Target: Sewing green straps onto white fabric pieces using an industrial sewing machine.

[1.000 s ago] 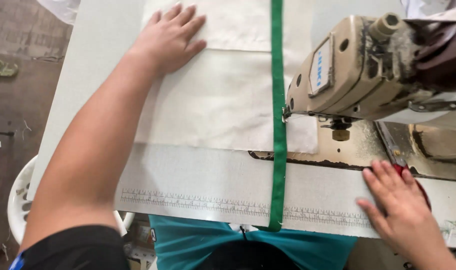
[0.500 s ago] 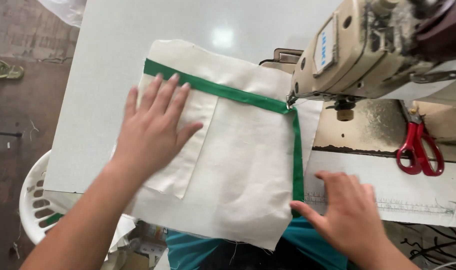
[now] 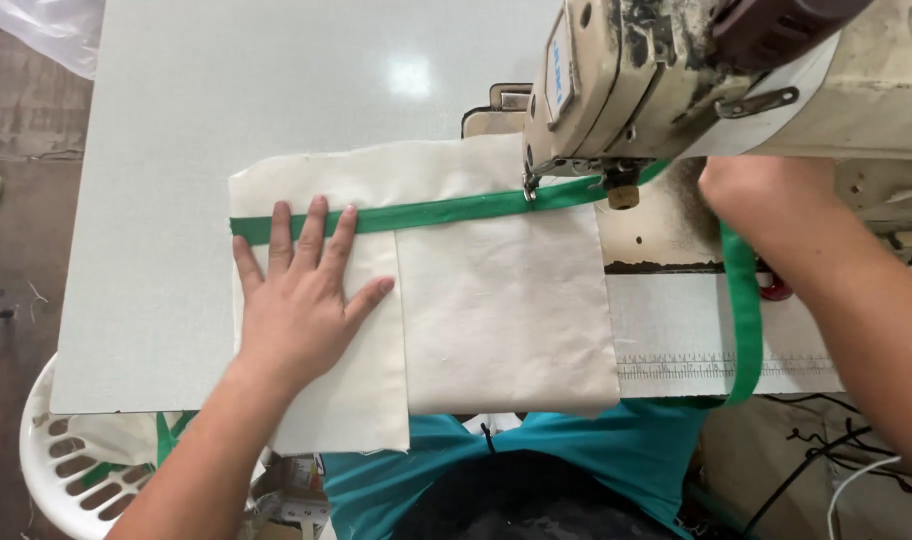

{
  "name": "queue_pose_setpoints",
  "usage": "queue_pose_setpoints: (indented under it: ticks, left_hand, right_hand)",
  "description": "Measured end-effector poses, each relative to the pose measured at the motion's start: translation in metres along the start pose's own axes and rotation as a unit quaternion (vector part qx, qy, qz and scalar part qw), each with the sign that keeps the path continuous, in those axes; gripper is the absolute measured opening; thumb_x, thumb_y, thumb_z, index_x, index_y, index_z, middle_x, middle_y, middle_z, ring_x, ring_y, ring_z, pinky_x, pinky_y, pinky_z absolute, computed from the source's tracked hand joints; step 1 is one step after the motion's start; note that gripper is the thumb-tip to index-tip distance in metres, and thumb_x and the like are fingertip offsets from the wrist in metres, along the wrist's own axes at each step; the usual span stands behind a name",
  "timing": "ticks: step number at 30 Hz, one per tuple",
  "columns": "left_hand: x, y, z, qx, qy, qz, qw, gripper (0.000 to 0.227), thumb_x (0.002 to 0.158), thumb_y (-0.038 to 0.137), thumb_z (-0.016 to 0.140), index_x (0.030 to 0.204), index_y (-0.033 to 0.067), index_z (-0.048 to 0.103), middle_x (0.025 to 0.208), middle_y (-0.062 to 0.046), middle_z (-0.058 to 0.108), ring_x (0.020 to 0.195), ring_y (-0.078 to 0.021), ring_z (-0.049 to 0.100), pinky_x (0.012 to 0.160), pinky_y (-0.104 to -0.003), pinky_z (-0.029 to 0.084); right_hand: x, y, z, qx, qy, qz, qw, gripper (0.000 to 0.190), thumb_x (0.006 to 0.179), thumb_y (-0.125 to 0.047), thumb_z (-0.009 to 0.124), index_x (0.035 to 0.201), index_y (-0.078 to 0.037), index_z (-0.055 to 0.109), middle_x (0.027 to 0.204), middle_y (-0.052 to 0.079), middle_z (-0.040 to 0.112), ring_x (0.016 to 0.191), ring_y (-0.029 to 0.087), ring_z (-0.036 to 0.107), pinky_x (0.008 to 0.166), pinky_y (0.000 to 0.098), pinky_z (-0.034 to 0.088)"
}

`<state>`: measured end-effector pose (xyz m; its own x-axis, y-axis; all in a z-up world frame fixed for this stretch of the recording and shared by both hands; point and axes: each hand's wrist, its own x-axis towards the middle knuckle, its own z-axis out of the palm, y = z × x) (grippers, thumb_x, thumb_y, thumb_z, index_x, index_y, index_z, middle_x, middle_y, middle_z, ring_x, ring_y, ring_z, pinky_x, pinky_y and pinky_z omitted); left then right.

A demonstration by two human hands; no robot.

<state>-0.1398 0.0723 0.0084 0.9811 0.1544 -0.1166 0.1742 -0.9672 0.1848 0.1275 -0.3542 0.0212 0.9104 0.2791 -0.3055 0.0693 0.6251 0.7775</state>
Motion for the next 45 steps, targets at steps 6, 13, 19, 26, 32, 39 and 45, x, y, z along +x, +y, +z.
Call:
queue_pose_setpoints:
  ticks: [6, 13, 19, 26, 32, 39, 45]
  left_hand:
    - [0.012, 0.026, -0.017, 0.016, -0.037, -0.021, 0.999, 0.097, 0.094, 0.085, 0.013, 0.168, 0.0266, -0.012, 0.17, 0.004, -0.034, 0.15, -0.0217, -0.039, 0.114, -0.063, -0.03]
    - [0.033, 0.023, -0.028, 0.027, -0.079, 0.004, 0.997, 0.098, 0.088, 0.09, 0.019, 0.169, 0.0382, -0.001, 0.177, -0.001, -0.009, 0.159, -0.036, -0.02, 0.117, -0.068, -0.018]
    - [0.046, 0.083, 0.006, -0.01, 0.165, 0.192, 0.968, 0.074, 0.105, 0.06, 0.049, 0.16, 0.0117, 0.037, 0.165, -0.013, 0.029, 0.151, -0.035, 0.02, 0.12, -0.061, 0.011]
    - [0.106, 0.126, 0.054, -0.047, 0.398, 0.258, 0.879, 0.013, 0.093, 0.018, 0.071, 0.08, 0.0181, 0.07, 0.074, 0.005, 0.053, 0.072, -0.0174, 0.062, 0.061, -0.026, 0.05]
    - [0.105, 0.132, 0.058, 0.015, 0.406, 0.248, 0.879, 0.014, 0.084, 0.013, 0.069, 0.072, 0.0207, 0.066, 0.069, 0.004, 0.05, 0.072, -0.0164, 0.058, 0.059, -0.026, 0.047]
    - [0.103, 0.137, 0.066, 0.029, 0.412, 0.239, 0.879, 0.015, 0.084, 0.012, 0.066, 0.07, 0.0181, 0.064, 0.069, 0.001, 0.051, 0.073, -0.0182, 0.059, 0.056, -0.028, 0.047]
    - [0.11, 0.144, 0.067, 0.068, 0.433, 0.253, 0.863, 0.008, 0.082, 0.014, 0.065, 0.075, 0.0162, 0.061, 0.074, -0.003, 0.05, 0.076, -0.0228, 0.059, 0.056, -0.032, 0.044]
  right_hand:
    - [-0.075, 0.038, -0.082, 0.869, 0.27, 0.138, 0.391, 0.016, 0.096, 0.003, 0.068, 0.081, -0.002, 0.065, 0.075, 0.008, 0.06, 0.087, 0.027, 0.053, 0.091, 0.0399, 0.054]
    - [-0.051, 0.004, -0.091, 0.825, 0.378, -0.049, 0.418, 0.064, 0.11, -0.047, 0.037, 0.169, -0.023, 0.027, 0.175, 0.006, 0.026, 0.123, 0.031, 0.063, 0.124, 0.0677, 0.01]
    - [-0.053, -0.001, -0.094, 0.812, 0.427, -0.003, 0.398, 0.064, 0.11, -0.046, 0.045, 0.167, -0.017, 0.036, 0.169, 0.01, 0.043, 0.106, 0.03, 0.07, 0.123, 0.0697, 0.021]
    - [-0.032, -0.049, -0.1, 0.828, 0.42, 0.04, 0.368, 0.066, 0.106, -0.051, 0.052, 0.166, -0.026, 0.043, 0.163, 0.007, 0.051, 0.149, 0.034, 0.046, 0.128, 0.058, 0.021]
    - [-0.031, -0.045, -0.102, 0.83, 0.435, 0.05, 0.345, 0.066, 0.105, -0.052, 0.055, 0.164, -0.024, 0.046, 0.159, 0.008, 0.056, 0.15, 0.032, 0.046, 0.128, 0.0584, 0.022]
    - [-0.04, -0.036, -0.102, 0.826, 0.445, 0.058, 0.341, 0.065, 0.104, -0.052, 0.056, 0.162, -0.022, 0.05, 0.155, 0.009, 0.059, 0.149, 0.033, 0.047, 0.128, 0.0587, 0.023]
    - [-0.042, -0.034, -0.101, 0.821, 0.452, 0.069, 0.342, 0.064, 0.105, -0.054, 0.057, 0.16, -0.022, 0.053, 0.153, 0.009, 0.061, 0.151, 0.031, 0.047, 0.128, 0.0564, 0.023]
